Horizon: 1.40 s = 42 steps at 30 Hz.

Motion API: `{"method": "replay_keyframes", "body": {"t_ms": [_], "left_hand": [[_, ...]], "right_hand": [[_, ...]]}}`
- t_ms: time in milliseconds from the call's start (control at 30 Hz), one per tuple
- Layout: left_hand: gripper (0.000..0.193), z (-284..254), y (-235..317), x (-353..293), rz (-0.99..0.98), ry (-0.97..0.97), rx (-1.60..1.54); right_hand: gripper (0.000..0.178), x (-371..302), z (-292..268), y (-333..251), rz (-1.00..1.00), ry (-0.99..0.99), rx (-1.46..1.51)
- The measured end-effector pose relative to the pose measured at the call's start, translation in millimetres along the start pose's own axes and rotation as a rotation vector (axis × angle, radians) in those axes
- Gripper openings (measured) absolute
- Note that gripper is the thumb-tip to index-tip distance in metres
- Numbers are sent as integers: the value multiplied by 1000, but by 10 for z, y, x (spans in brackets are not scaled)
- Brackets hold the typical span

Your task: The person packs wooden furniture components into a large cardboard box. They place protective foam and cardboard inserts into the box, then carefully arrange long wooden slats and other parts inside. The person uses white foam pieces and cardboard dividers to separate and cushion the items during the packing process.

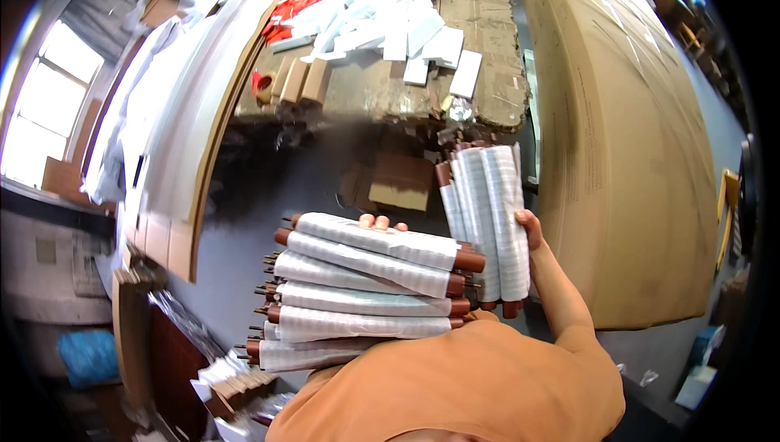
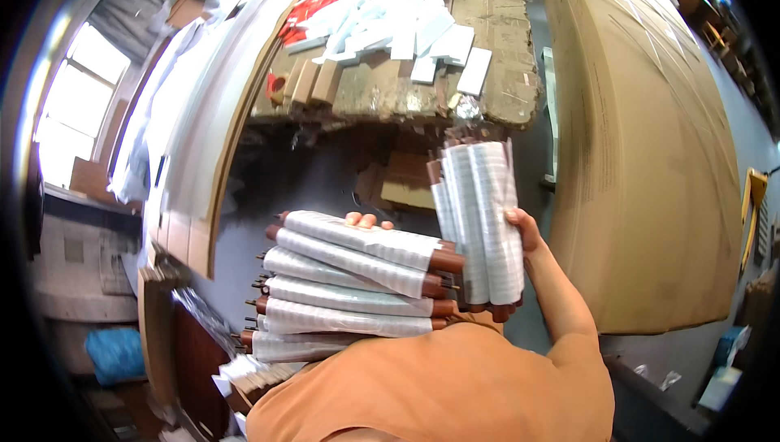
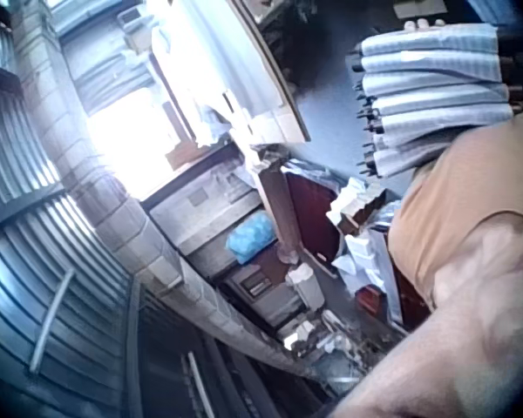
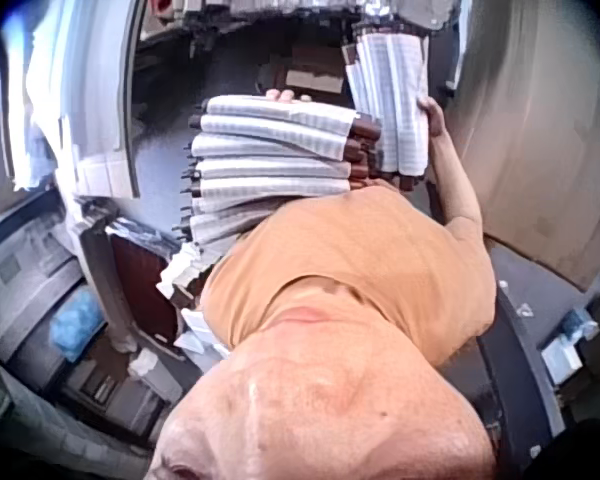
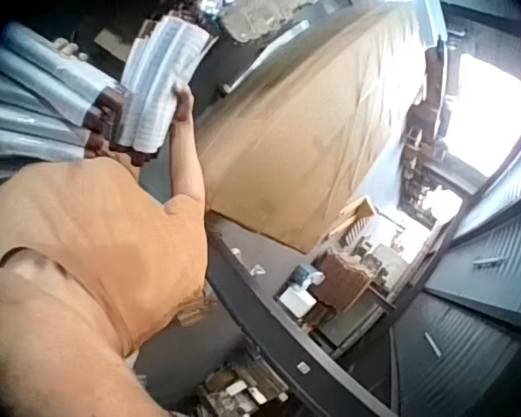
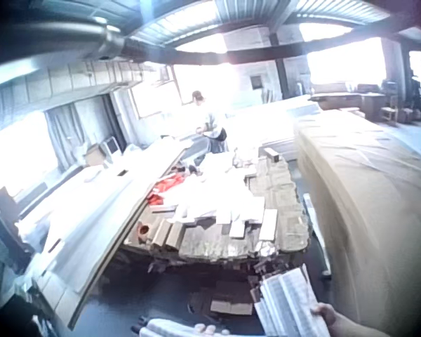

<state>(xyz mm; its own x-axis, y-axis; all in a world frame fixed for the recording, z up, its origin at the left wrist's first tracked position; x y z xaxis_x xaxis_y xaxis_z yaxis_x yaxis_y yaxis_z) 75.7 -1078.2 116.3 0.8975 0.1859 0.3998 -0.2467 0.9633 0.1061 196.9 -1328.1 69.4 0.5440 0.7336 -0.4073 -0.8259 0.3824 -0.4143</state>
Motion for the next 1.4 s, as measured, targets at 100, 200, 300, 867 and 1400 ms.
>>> {"method": "replay_keyframes", "body": {"t_ms": [100, 200, 300, 867, 1400], "left_hand": [[37, -211, 458, 474, -86, 20, 13], [37, -521, 748, 806, -168, 50, -45], [37, -819, 987, 1308, -260, 61, -64], [38, -2763, 1927, 3657, -655, 231, -238], [38, -3582, 2487, 4560, -640, 389, -159]], "right_hand": [[71, 463, 477, 42, -57, 17, 124], [71, 855, 351, 85, -191, 115, 103], [68, 1384, 477, -85, -197, 95, 124], [76, 4293, 841, -667, -43, 119, -366], [62, 4947, 963, -1150, -85, 496, -684]]}}
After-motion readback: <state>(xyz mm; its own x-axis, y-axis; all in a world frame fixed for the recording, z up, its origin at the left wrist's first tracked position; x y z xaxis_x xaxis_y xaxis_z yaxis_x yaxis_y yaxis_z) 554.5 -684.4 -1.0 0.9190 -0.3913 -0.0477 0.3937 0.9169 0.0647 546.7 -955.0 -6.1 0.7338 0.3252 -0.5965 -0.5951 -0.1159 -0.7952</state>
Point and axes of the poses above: each hand's wrist, its own x-axis towards the middle knuckle, its own z-axis out of the palm, y = z × x, the point moved 2 cm from there along x, towards the middle knuckle, and after that the axes turned 4 degrees about y, right-handed, at the moved point
